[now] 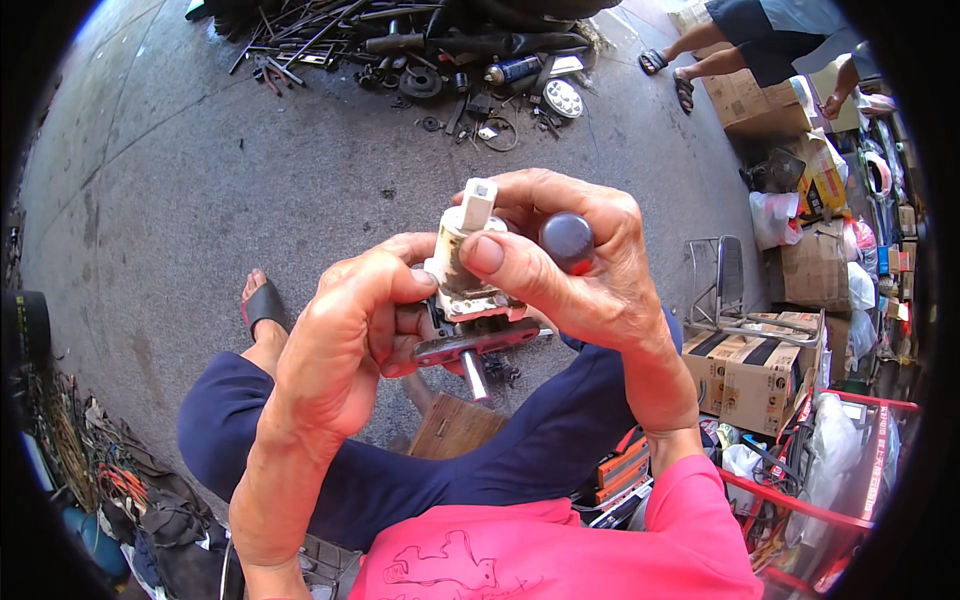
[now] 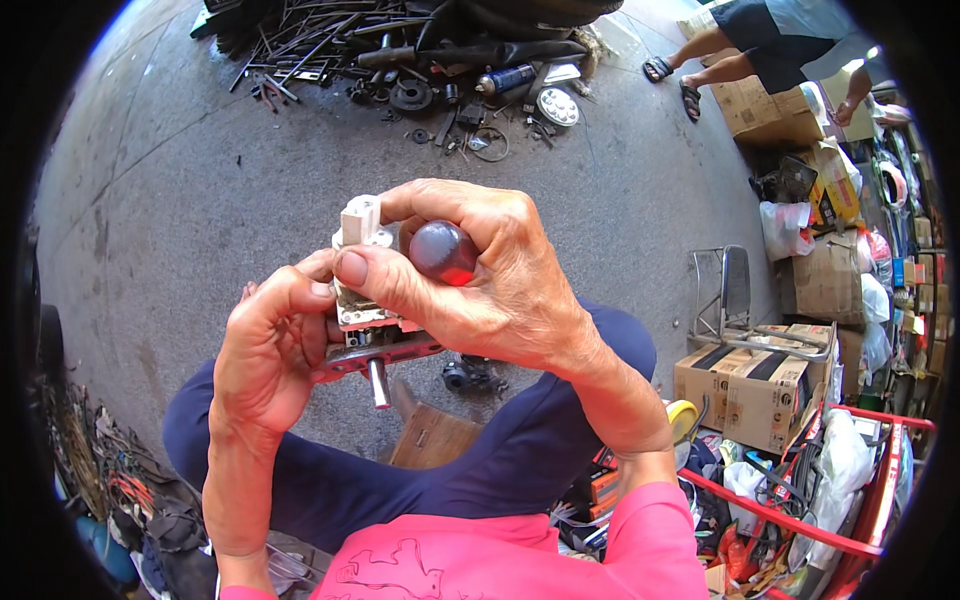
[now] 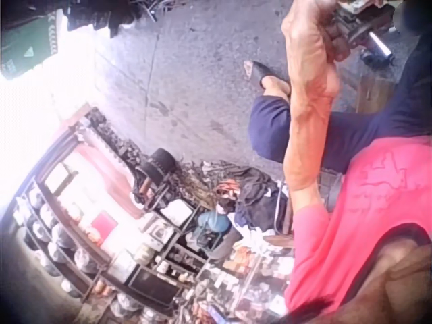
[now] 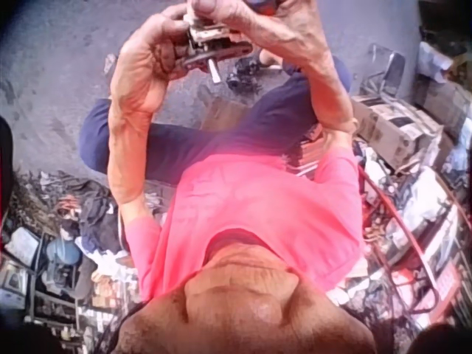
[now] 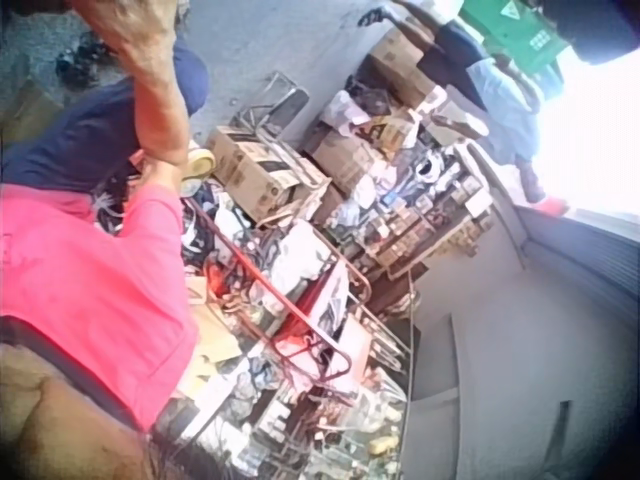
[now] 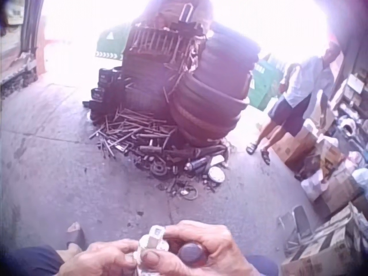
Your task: The person disassembles a small electrical component, removes a white plastic part, and uses a screwdriver to adjust internal parts. They then reassemble the component by inserting the white part and securing it with a screw.
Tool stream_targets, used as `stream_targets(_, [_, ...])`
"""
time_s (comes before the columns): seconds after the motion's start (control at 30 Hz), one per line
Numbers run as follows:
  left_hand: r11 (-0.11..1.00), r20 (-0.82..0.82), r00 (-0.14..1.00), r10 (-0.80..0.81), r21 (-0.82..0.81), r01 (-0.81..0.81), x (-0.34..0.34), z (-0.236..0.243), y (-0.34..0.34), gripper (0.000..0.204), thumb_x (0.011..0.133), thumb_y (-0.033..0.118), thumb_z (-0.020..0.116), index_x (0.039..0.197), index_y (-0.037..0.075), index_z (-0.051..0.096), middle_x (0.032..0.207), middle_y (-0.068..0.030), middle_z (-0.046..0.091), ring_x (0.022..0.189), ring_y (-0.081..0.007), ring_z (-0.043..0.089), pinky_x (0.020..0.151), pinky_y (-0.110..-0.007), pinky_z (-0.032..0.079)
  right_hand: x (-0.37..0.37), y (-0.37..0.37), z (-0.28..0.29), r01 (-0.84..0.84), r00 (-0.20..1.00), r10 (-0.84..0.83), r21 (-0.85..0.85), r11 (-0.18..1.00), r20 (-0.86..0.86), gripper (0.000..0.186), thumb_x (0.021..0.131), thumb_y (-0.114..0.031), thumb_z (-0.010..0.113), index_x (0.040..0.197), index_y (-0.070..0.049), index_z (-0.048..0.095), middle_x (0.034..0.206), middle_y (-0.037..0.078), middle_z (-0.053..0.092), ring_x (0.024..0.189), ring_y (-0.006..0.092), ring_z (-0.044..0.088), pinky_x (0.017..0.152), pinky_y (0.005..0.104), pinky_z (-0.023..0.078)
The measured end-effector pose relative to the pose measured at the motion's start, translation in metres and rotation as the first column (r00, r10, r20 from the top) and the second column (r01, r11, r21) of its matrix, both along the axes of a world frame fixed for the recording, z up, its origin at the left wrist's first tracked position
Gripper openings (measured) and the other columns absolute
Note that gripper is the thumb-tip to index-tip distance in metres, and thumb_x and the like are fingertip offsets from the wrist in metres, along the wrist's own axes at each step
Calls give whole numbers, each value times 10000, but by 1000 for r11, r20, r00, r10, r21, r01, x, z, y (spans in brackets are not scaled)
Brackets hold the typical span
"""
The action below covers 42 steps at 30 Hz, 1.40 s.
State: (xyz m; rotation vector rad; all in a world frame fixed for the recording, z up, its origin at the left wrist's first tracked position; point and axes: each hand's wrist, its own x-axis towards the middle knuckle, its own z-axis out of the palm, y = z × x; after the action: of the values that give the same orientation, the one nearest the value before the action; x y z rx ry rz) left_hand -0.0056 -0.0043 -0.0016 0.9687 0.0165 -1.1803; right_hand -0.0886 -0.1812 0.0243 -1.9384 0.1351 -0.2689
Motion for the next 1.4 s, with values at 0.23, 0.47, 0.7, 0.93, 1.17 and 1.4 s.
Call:
stream_targets(0.23, [999, 102, 994, -48, -9, 49, 1, -3, 3, 436, 847, 199, 534, 1194, -54, 605, 775, -13, 627, 578, -42, 502, 486, -198, 331, 0, -8, 7, -78, 996, 79, -22, 997, 29, 307, 792, -206, 785, 989, 19, 713, 902, 67, 666, 688, 68, 573, 595, 217, 426])
stream_targets(0.47, [1000, 73, 997, -20, -11, 21, -3, 7, -1, 413, 863, 184, 503, 1180, -60, 607, 875, -44, 656, 648, -61, 537, 507, -204, 350, -2, -1, 8, 31, 999, -35, 170, 985, 17, 325, 780, -247, 826, 936, 9, 700, 820, 56, 664, 752, 104, 621, 648, 250, 486])
stream_targets(0.7, [998, 149, 988, -48, -20, 51, -1, 5, 2, 388, 863, 168, 500, 1156, -49, 630, 832, -31, 652, 605, -47, 507, 496, -200, 345, -3, 1, 14, 55, 998, -52, 211, 976, -17, 325, 778, -206, 830, 933, 17, 652, 796, 24, 672, 690, 39, 586, 592, 203, 471])
stream_targets(0.93, [997, 125, 990, -64, 39, 60, -3, 11, 1, 359, 844, 105, 525, 1156, -10, 660, 739, 21, 604, 510, -13, 410, 453, -189, 286, -3, 9, 20, 141, 979, -192, 460, 877, 66, 336, 788, -147, 815, 956, 44, 597, 857, 88, 693, 760, 89, 644, 685, 244, 530])
stream_targets(1.17, [996, 146, 985, -87, 13, 86, 0, 11, 2, 368, 833, 79, 528, 1163, 12, 676, 684, 62, 525, 492, 2, 341, 448, -181, 247, -4, 0, 25, 280, 932, -348, 413, 867, 99, 317, 789, -181, 801, 943, 3, 594, 812, 53, 672, 714, 72, 627, 640, 222, 513])
stream_targets(1.4, [994, 149, 986, -73, 90, 60, -5, 8, -3, 320, 891, 128, 545, 1169, 33, 673, 657, 56, 529, 479, 2, 349, 445, -182, 235, -3, 11, 23, 381, 913, -398, 157, 911, 89, 329, 748, -170, 840, 881, -14, 582, 737, 9, 635, 650, 25, 566, 560, 190, 467])
